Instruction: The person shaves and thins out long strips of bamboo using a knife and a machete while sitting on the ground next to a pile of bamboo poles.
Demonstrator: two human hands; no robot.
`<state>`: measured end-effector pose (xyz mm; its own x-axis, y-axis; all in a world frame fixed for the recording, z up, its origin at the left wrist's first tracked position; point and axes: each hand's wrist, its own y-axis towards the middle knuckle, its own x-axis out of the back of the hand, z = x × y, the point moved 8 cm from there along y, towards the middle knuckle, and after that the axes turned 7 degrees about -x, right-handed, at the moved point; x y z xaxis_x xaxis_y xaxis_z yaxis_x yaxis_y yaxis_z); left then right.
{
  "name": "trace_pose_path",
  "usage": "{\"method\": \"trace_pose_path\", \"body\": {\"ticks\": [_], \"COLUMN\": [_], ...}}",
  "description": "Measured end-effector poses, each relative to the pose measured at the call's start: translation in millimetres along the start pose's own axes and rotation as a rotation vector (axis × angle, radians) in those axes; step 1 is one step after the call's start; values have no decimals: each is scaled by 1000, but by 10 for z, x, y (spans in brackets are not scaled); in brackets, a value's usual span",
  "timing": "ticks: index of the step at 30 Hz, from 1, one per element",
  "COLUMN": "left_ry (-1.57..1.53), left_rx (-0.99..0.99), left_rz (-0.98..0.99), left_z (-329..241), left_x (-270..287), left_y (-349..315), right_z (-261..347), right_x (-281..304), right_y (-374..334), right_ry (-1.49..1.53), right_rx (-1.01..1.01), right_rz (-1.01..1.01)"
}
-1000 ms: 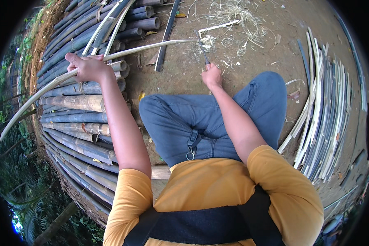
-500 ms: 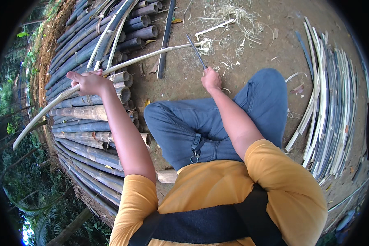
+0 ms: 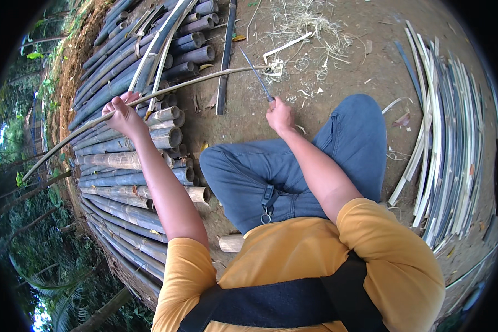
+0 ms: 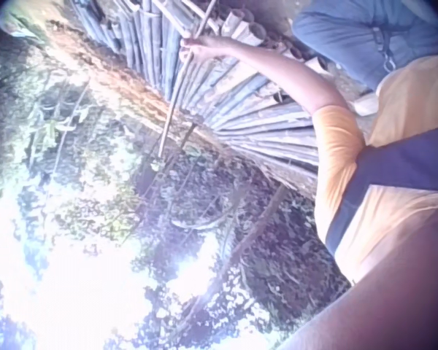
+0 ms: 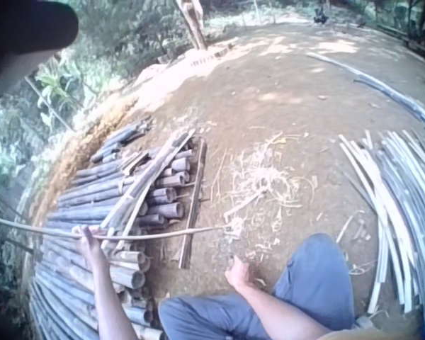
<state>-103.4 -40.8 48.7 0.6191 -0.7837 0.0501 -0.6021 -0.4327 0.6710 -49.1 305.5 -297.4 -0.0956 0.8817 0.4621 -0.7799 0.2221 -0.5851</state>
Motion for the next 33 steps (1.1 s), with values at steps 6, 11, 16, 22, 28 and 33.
{"method": "trace_pose_path", "body": {"ticks": [6, 11, 16, 22, 28, 33], "left_ry": [-28, 30, 43, 28, 45, 61], "left_rx": [64, 35, 48, 98, 174, 199], "left_rz": [-104, -207, -229, -253, -249, -344], "left_z": [-54, -87, -32, 27, 150, 148], "left_x": [-66, 13, 58, 113, 257, 364], "left_y": [-6, -101, -88, -100, -110, -200], "right_z": [-200, -289, -96, -282, -220, -34], "right_x": [0, 45, 2, 115, 171, 129], "right_y": [337, 342, 278, 517, 459, 326], "right_ry": [-81, -62, -128, -180, -227, -179], "right_rx": [-46, -190, -62, -123, -137, -107], "right_rz": [-45, -54, -22, -82, -58, -2]}}
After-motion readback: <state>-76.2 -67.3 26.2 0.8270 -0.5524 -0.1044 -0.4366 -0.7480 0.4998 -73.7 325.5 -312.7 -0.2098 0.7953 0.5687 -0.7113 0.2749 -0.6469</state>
